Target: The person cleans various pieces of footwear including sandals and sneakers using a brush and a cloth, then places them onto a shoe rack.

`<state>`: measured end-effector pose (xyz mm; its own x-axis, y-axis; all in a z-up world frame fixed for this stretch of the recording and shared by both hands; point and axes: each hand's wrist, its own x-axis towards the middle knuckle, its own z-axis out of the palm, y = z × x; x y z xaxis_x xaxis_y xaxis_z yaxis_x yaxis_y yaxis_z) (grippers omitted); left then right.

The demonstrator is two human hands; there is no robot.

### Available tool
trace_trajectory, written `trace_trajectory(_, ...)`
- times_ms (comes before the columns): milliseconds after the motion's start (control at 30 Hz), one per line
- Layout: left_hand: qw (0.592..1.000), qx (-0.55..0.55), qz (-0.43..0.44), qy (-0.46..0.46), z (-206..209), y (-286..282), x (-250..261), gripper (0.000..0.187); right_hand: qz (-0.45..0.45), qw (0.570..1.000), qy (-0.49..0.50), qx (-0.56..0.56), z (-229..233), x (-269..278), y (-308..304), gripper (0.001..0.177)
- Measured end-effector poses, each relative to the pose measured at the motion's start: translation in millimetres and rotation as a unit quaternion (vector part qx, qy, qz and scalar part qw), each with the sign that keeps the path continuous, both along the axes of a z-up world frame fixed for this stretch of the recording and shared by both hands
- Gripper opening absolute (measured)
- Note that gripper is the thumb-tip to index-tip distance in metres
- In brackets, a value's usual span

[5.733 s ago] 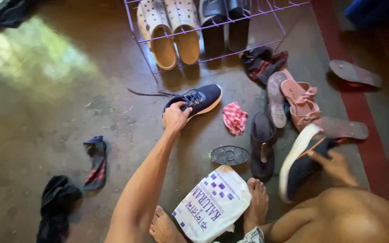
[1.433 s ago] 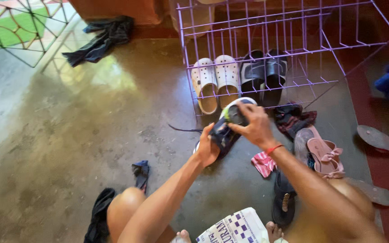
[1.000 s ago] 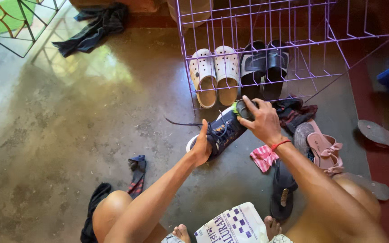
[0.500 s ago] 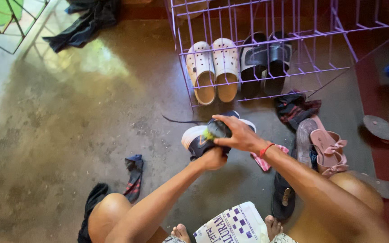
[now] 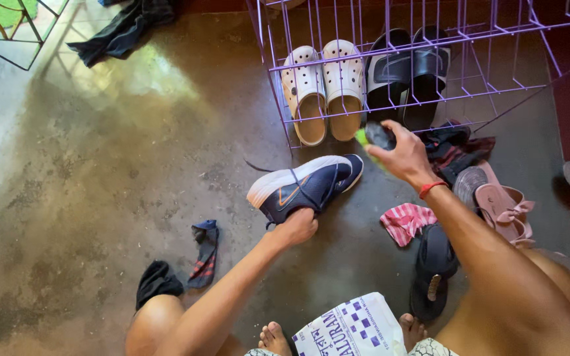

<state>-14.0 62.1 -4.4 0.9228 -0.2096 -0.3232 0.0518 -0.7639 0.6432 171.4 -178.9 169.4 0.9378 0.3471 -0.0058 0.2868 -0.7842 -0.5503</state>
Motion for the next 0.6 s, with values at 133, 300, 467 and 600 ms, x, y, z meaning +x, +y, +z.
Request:
trace_trajectory(133, 1.0, 0.004, -0.029, -0.005, -7.7, -15.6, 9.0, 0.027, 0.129, 0.966, -0.034, 0.22, 18.3, -31.1, 37.9, 0.069)
trace_trajectory(300, 0.988, -0.143, 0.03, -0.058, 10.2, -38.7, 18.4, 0.029, 0.256, 0.949, -0.139, 0.122, 16.9, -57.9, 60.1, 0.074)
trace_trajectory(467, 0.957, -0.223, 0.185, 0.031, 61.1, -29.9, 27.0, 0.059, 0.139, 0.979, -0.13, 0.065, 1.5, -27.2, 32.7, 0.073)
trace_trajectory(600, 0.904, -0.31, 0.262, 0.132, 66.9, -35.8, 29.0, 0.059, 0.051, 0.989, -0.131, 0.049, -20.5, -22.9, 33.3, 0.073)
